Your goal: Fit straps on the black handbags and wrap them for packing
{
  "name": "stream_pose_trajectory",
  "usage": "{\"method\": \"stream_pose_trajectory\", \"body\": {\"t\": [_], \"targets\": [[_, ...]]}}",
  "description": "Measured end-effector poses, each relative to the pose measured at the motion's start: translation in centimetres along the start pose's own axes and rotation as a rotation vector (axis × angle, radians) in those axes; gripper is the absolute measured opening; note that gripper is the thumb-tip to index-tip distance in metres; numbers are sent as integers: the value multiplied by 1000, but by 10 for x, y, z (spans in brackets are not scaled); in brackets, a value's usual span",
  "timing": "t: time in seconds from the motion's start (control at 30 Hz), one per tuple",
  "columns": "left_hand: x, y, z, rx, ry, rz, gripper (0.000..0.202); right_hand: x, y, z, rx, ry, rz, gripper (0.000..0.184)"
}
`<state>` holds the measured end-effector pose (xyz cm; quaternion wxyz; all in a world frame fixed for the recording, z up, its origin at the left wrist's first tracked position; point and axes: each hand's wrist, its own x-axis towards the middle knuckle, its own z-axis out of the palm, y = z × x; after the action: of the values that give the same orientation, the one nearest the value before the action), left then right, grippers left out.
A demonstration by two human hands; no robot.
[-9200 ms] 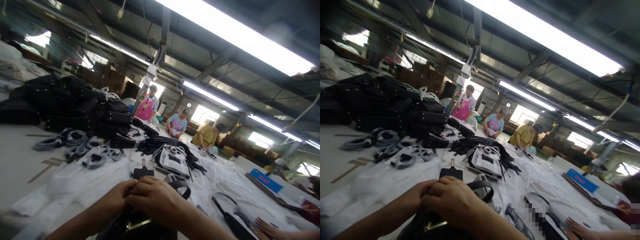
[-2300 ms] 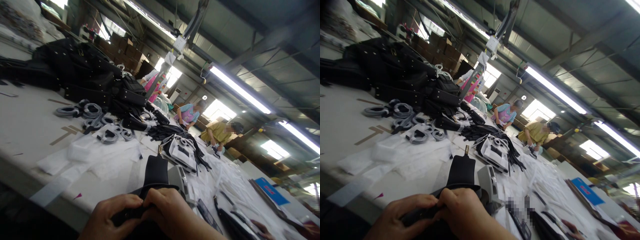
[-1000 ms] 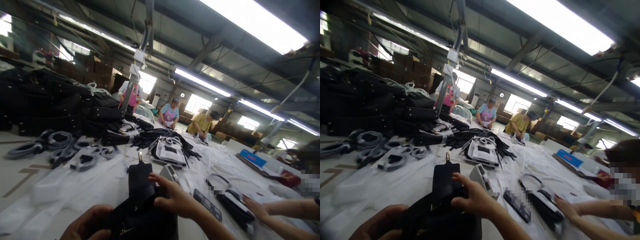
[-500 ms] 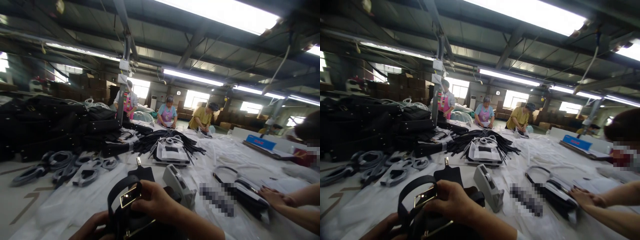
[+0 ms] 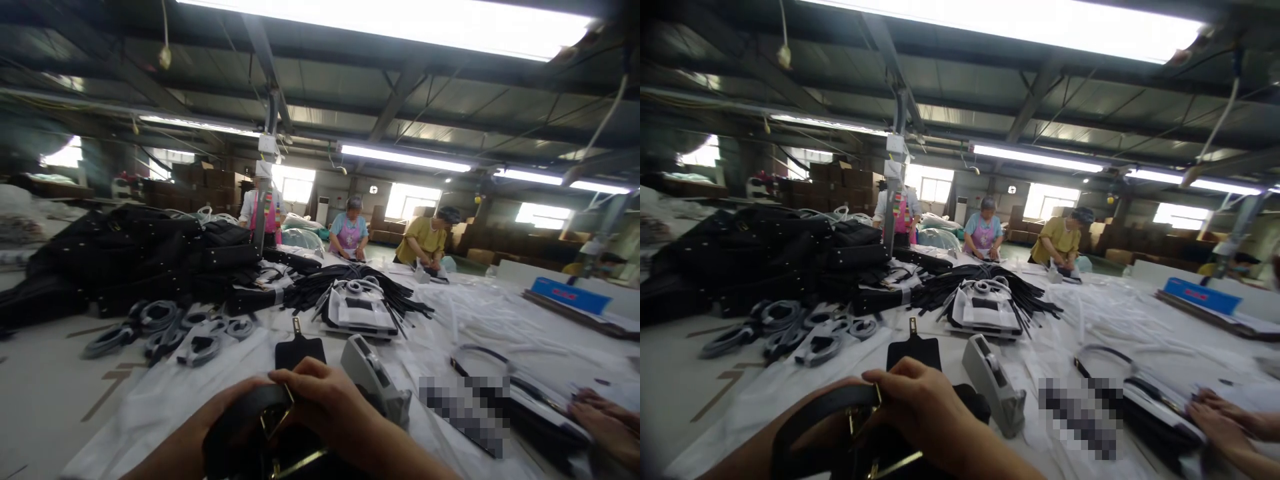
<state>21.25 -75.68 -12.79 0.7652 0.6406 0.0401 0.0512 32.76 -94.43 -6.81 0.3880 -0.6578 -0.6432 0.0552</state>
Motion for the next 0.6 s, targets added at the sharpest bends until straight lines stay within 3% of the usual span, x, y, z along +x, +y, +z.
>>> {"method": "stream_pose_trajectory", "body": {"t": [0.17,0.3,0.4,0.5,0.6], "targets": [[-16,5,16,-34,-13,-35,31,-6,2,-3,-375,87,-163,35],[-21,12,29,25,71,9,26,-19,-8,1,-327,224,-204,48],[-24,18,40,78,58,30,27,-31,-14,6,-345,358,-235,50],[-26,23,47,181,13,74,33,-38,-15,9,-335,414,-173,35],[-26,23,49,302,24,108,33,-42,-14,14,-150,488,75,19]]}}
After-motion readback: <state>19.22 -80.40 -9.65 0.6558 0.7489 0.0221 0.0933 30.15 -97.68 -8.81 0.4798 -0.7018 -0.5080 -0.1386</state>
